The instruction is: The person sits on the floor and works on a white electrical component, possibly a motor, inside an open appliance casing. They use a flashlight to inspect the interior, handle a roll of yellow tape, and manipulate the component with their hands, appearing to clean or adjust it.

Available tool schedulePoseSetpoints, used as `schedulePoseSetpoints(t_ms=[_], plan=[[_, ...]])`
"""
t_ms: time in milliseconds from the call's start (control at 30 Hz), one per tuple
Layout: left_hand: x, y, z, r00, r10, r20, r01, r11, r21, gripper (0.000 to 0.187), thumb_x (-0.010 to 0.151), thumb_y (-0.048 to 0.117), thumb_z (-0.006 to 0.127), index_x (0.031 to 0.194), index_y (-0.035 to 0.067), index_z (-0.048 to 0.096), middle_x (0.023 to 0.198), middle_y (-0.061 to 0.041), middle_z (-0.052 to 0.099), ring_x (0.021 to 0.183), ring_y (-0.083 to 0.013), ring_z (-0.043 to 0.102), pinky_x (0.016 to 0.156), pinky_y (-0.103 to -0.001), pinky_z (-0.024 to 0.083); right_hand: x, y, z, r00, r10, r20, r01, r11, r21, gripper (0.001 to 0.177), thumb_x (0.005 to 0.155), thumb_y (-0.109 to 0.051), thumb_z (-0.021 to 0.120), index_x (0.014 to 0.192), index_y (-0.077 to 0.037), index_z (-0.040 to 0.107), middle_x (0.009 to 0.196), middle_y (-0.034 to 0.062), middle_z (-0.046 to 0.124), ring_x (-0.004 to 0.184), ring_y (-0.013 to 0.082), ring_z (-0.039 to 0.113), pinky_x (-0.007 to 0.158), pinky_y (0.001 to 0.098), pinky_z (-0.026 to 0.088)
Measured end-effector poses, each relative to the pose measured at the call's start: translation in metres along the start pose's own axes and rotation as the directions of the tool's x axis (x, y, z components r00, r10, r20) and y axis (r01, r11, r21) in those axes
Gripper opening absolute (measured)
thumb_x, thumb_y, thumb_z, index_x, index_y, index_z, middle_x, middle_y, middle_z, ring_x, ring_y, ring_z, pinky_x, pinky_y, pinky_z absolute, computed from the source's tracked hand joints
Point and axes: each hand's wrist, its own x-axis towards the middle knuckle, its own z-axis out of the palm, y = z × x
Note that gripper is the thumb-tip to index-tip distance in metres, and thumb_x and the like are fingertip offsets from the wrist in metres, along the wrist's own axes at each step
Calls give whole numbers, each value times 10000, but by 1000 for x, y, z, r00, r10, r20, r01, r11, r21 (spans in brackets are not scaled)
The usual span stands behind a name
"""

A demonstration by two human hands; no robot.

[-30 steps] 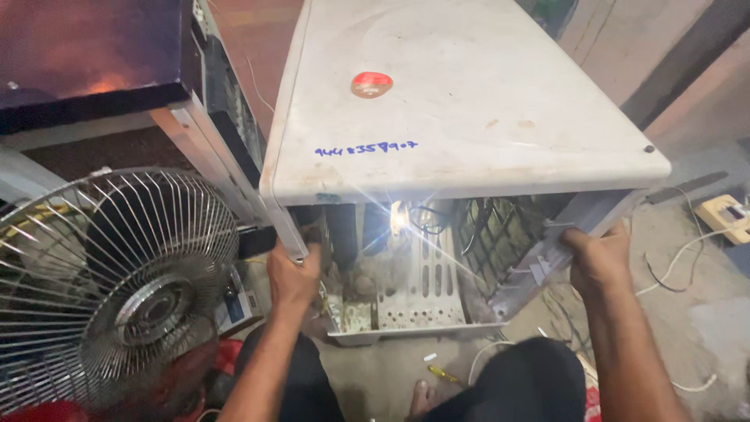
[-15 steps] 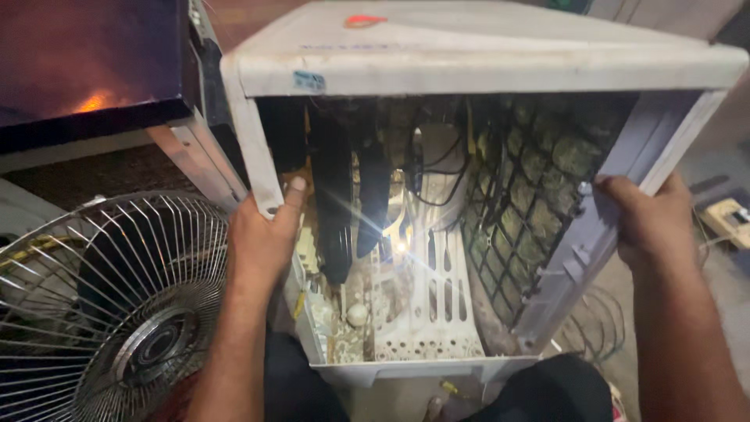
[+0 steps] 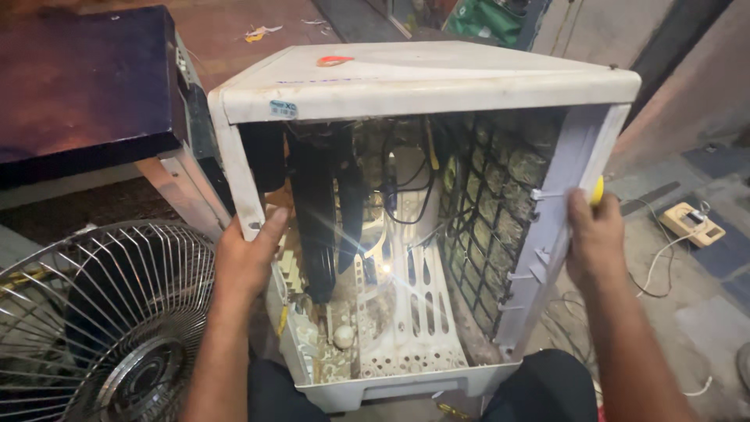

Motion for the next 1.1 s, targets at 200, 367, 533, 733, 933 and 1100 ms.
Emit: schedulePoseSetpoints(t_ms=[200,367,533,733,933,1100], plan=[[-42,-66,11,888,426,-172,-445,891,-94,598,1085,257,498,1575,-20,295,1473,-165,471,1316,-239,492,1079,-380,384,-59,77,-35,967,161,-196,-148,986,81,415,1141,-416,453,1342,-71,566,1163,63,638,1008,163,624,887,365,528],[-131,-116,48,666,710,-229,-590,689,421,515,899,164,660,1363,69,456,1241,-185,583,1192,-331,555,1031,-447,398,-135,102,-37,888,-240,-393,41,891,-453,371,1121,-358,530,1290,-29,547,1152,104,586,1003,207,576,891,365,472],[-197,-138,141,873,349,340,-346,935,-73,389,942,175,685,1301,56,596,1260,-172,664,1221,-306,624,1047,-415,469,-208,120,18,868,-427,254,481,596,-643,475,872,-113,632,1324,-10,529,1347,265,535,1265,415,506,1103,467,376],[-190,-178,161,824,-172,539,379,875,-300,403,1019,258,535,1380,81,563,1245,-107,701,1135,-152,653,963,-286,517,-242,132,66,862,-94,498,366,795,-483,271,832,-94,750,1088,-28,691,1336,190,632,1204,362,614,1013,424,478],[-176,-197,164,829,-115,548,347,874,-341,314,1012,217,599,1238,15,680,1076,-75,759,971,-122,690,850,-274,562,-248,137,69,882,-59,467,311,818,-483,298,765,-119,831,1035,-46,728,1257,173,673,1135,336,657,967,408,511],[-176,-174,168,842,-299,449,314,949,44,340,1051,286,519,1068,43,755,904,-116,777,849,-195,748,792,-306,567,-251,143,69,934,-18,357,221,814,-538,442,692,-149,848,1076,-37,660,1081,146,641,1037,310,648,904,394,519]])
